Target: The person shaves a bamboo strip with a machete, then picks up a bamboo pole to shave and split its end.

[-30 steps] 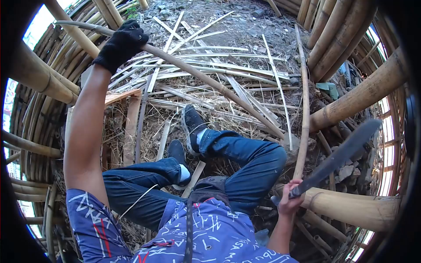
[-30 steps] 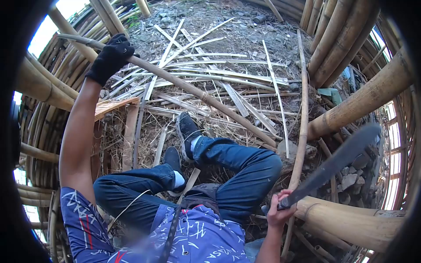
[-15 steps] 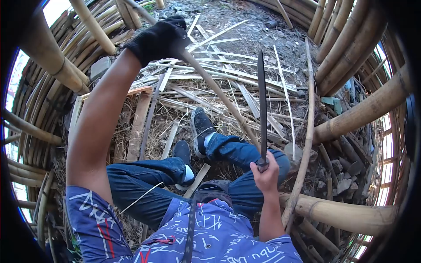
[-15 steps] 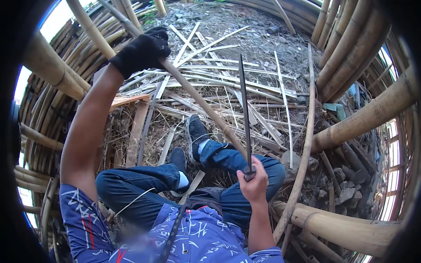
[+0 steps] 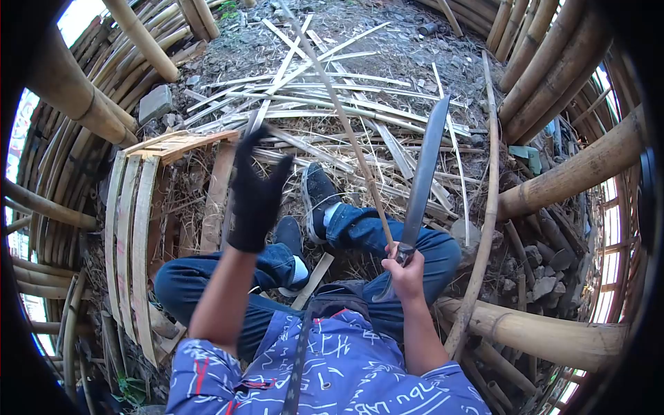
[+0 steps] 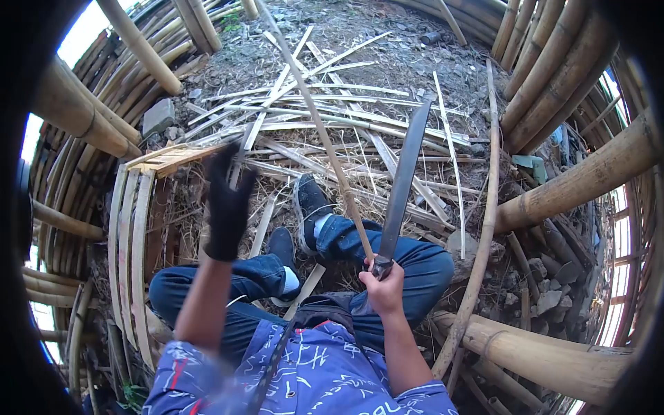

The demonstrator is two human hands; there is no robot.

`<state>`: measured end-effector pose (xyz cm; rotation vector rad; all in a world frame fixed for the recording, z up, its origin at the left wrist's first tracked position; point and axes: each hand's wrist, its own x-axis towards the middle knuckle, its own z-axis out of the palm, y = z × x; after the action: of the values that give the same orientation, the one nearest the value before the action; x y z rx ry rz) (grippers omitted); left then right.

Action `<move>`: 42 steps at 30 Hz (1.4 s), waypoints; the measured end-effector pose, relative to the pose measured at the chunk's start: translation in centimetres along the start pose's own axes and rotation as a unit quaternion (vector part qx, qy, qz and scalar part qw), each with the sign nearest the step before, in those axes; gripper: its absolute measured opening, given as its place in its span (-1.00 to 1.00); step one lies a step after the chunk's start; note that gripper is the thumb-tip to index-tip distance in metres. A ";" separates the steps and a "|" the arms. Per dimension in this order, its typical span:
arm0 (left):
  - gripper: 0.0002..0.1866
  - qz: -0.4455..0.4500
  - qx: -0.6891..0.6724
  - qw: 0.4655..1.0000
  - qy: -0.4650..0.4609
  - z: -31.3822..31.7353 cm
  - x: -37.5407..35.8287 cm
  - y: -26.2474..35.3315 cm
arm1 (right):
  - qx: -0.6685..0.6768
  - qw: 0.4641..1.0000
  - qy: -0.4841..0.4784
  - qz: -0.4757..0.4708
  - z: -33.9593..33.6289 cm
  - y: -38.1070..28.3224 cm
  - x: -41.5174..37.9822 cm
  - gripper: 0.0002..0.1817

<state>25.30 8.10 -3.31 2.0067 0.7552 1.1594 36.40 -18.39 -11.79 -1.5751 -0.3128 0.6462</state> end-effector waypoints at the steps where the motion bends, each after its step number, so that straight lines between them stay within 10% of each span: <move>1: -0.47 -0.126 -0.073 0.987 -0.070 1.0 -2.7 -2.0 | -0.004 1.000 -0.005 0.002 0.2 0.1 0.0 -0.83; 2: -0.48 -0.288 -0.216 0.923 -0.136 2.7 -5.5 -3.1 | -0.004 1.000 -0.003 0.031 0.3 0.2 0.0 -0.83; 4: -0.49 -0.220 -0.082 0.892 -0.385 4.9 -9.7 -4.5 | -0.011 0.998 -0.011 0.062 0.5 0.7 -0.1 -0.84; 9: -0.68 -0.302 -0.476 0.694 -0.448 10.8 -15.5 -3.5 | 0.029 0.992 -0.037 0.120 0.3 1.2 -0.6 -0.89; 21: -0.64 -0.366 -0.363 0.809 -0.283 10.2 -12.2 -4.4 | 0.019 0.984 -0.107 0.142 -0.4 1.2 0.1 -0.83; 23: -0.66 -0.263 -0.307 0.867 -0.291 10.5 -12.2 -7.8 | 0.008 0.987 -0.108 0.123 -0.9 1.6 -0.2 -0.84; 24: -0.69 -0.423 -0.360 0.773 -0.306 8.2 -10.3 -5.7 | -0.023 0.984 -0.115 0.131 -1.3 1.5 -0.4 -0.86; 29: -0.74 -0.536 -0.455 0.667 -0.246 4.2 -11.4 -7.7 | -0.061 0.983 -0.118 0.127 -1.3 1.3 -1.7 -0.81; 31: -0.79 -0.564 -0.563 0.534 -0.284 1.6 -12.4 -7.2 | -0.100 0.980 -0.125 0.118 -1.2 1.5 -2.0 -0.70; 42: -0.79 -0.646 -0.465 0.562 -0.224 -2.4 -17.6 -1.7 | -0.219 0.953 -0.203 0.055 1.4 1.0 -4.5 -0.70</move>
<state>15.36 -3.54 -12.43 0.3852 0.7808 -0.0201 31.82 -19.90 -11.77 -1.8841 -0.7177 1.0435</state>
